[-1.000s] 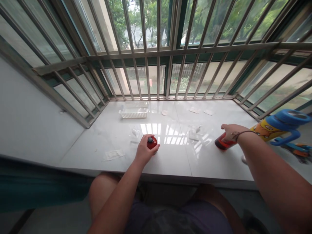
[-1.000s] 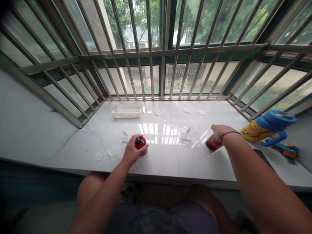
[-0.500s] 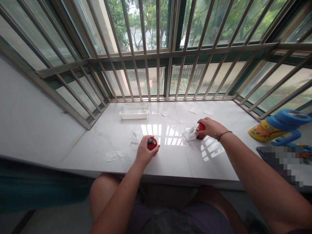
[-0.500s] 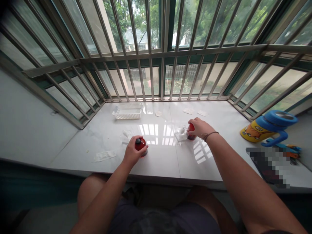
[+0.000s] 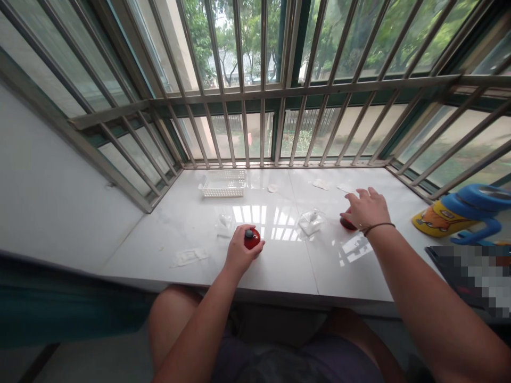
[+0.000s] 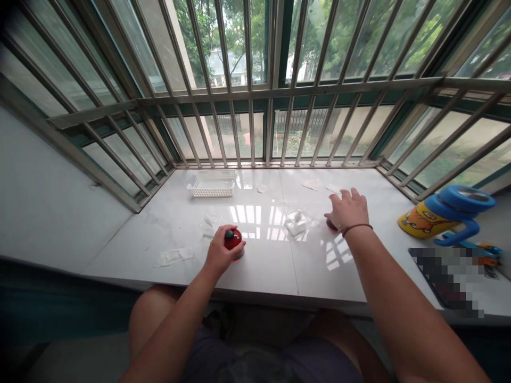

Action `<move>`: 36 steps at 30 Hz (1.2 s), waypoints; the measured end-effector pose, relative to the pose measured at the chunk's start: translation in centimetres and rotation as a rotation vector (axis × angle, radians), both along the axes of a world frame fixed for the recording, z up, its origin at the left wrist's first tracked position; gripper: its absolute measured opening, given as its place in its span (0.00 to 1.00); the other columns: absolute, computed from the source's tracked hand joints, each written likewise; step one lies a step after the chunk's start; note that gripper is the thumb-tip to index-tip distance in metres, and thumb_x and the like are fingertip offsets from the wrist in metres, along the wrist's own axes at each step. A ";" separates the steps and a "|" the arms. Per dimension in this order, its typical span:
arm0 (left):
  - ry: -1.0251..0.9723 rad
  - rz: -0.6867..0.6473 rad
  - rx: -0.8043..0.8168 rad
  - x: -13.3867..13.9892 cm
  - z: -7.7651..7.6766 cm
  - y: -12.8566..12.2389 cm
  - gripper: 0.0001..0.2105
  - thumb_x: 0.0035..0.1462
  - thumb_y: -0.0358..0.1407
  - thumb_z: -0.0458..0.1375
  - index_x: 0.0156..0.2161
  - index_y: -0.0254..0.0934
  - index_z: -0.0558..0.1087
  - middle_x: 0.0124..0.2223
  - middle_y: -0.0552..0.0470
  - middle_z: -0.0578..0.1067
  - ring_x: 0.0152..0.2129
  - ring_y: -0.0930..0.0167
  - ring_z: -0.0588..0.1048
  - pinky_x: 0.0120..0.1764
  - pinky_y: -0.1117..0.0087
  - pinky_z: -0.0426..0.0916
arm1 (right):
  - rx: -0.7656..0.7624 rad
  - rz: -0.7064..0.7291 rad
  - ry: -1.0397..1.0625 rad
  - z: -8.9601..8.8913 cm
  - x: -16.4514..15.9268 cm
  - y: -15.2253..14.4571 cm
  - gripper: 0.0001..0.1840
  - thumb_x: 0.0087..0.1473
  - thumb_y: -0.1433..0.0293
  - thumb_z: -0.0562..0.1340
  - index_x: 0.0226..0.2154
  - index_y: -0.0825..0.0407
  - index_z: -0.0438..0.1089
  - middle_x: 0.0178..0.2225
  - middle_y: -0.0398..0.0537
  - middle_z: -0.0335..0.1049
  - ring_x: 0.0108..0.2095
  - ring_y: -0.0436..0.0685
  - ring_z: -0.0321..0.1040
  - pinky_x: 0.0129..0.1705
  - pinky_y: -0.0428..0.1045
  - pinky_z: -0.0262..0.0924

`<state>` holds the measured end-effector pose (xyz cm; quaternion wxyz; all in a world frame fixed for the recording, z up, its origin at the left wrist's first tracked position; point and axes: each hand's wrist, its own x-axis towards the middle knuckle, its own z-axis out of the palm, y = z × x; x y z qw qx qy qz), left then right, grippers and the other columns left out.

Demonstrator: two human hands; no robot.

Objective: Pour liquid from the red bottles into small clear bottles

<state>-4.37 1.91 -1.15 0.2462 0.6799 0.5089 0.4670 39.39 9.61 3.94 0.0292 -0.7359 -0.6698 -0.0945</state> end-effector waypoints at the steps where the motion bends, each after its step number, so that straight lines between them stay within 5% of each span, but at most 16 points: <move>1: -0.002 0.000 0.001 0.0 0.0 0.0 0.20 0.56 0.36 0.71 0.53 0.44 0.73 0.54 0.48 0.77 0.53 0.60 0.77 0.60 0.55 0.71 | 0.065 0.039 -0.005 -0.2 -1.0 -1.1 0.24 0.61 0.58 0.65 0.55 0.53 0.72 0.60 0.67 0.67 0.66 0.80 0.57 0.65 0.69 0.56; 5: -0.023 -0.004 -0.012 0.0 -0.1 0.0 0.21 0.56 0.36 0.71 0.53 0.44 0.74 0.54 0.48 0.76 0.53 0.60 0.77 0.60 0.54 0.72 | 0.033 0.156 0.122 -2.8 -6.6 -5.9 0.17 0.69 0.60 0.55 0.48 0.51 0.75 0.45 0.63 0.76 0.52 0.74 0.69 0.57 0.64 0.65; 9: -0.045 -0.018 -0.022 0.0 0.0 -0.1 0.20 0.55 0.35 0.71 0.53 0.45 0.75 0.55 0.48 0.76 0.54 0.60 0.76 0.61 0.54 0.70 | 0.077 0.235 0.173 -6.5 -10.8 -7.9 0.23 0.68 0.63 0.57 0.62 0.50 0.69 0.65 0.63 0.67 0.61 0.73 0.66 0.64 0.63 0.63; 13: -0.081 -0.039 -0.039 0.1 0.1 0.0 0.19 0.55 0.34 0.72 0.51 0.44 0.76 0.55 0.48 0.76 0.56 0.60 0.76 0.62 0.53 0.69 | 0.005 0.138 0.176 -8.2 -12.0 -6.1 0.35 0.67 0.63 0.57 0.73 0.50 0.54 0.75 0.64 0.51 0.63 0.74 0.65 0.59 0.64 0.69; 17: -0.100 -0.107 -0.077 0.9 0.3 -0.5 0.20 0.53 0.34 0.73 0.51 0.44 0.76 0.56 0.47 0.76 0.56 0.60 0.76 0.63 0.53 0.70 | -0.021 -0.016 0.203 -6.9 -12.8 -4.1 0.38 0.65 0.63 0.60 0.73 0.54 0.53 0.77 0.70 0.43 0.61 0.80 0.66 0.55 0.68 0.70; 19: -0.114 -0.124 -0.114 1.7 0.3 -0.9 0.24 0.52 0.34 0.73 0.54 0.45 0.75 0.57 0.47 0.76 0.57 0.60 0.76 0.63 0.53 0.70 | 0.099 0.012 0.290 -5.4 -14.4 -4.4 0.32 0.67 0.62 0.59 0.69 0.55 0.60 0.74 0.72 0.51 0.63 0.80 0.64 0.58 0.70 0.68; 22: -0.166 -0.122 -0.179 3.1 -0.2 -1.3 0.36 0.50 0.35 0.75 0.64 0.47 0.69 0.60 0.47 0.76 0.57 0.60 0.77 0.64 0.52 0.70 | 0.295 0.347 0.594 -3.1 -18.5 -6.7 0.19 0.71 0.61 0.56 0.58 0.51 0.70 0.59 0.62 0.72 0.61 0.71 0.67 0.65 0.66 0.63; 24: -0.209 -0.134 -0.220 4.2 -1.0 -1.3 0.42 0.51 0.35 0.75 0.68 0.48 0.64 0.59 0.46 0.77 0.55 0.59 0.78 0.62 0.52 0.72 | 0.317 0.537 0.829 -2.2 -21.7 -8.7 0.14 0.70 0.58 0.60 0.52 0.45 0.72 0.52 0.54 0.76 0.56 0.67 0.71 0.62 0.64 0.66; 26: -0.305 -0.158 -0.279 5.0 -1.9 -1.1 0.37 0.58 0.37 0.70 0.69 0.47 0.63 0.56 0.46 0.79 0.51 0.60 0.80 0.59 0.51 0.75 | 0.283 0.599 0.972 -2.0 -24.5 -10.2 0.12 0.66 0.56 0.66 0.48 0.43 0.73 0.47 0.50 0.78 0.50 0.66 0.73 0.55 0.63 0.70; 30: -0.496 -0.208 -0.394 5.6 -2.6 -1.0 0.29 0.66 0.39 0.61 0.70 0.45 0.61 0.54 0.44 0.80 0.48 0.62 0.82 0.55 0.53 0.78 | 0.322 0.478 1.127 -2.7 -27.0 -11.3 0.11 0.61 0.57 0.70 0.43 0.42 0.73 0.44 0.49 0.78 0.47 0.66 0.75 0.52 0.64 0.72; 36: -0.261 -0.164 -0.375 4.8 -0.7 -1.9 0.46 0.50 0.32 0.74 0.72 0.45 0.60 0.59 0.44 0.77 0.51 0.60 0.81 0.58 0.54 0.75 | 0.264 0.204 1.344 -3.5 -26.3 -11.1 0.23 0.52 0.56 0.75 0.45 0.44 0.70 0.44 0.47 0.80 0.46 0.65 0.79 0.52 0.62 0.74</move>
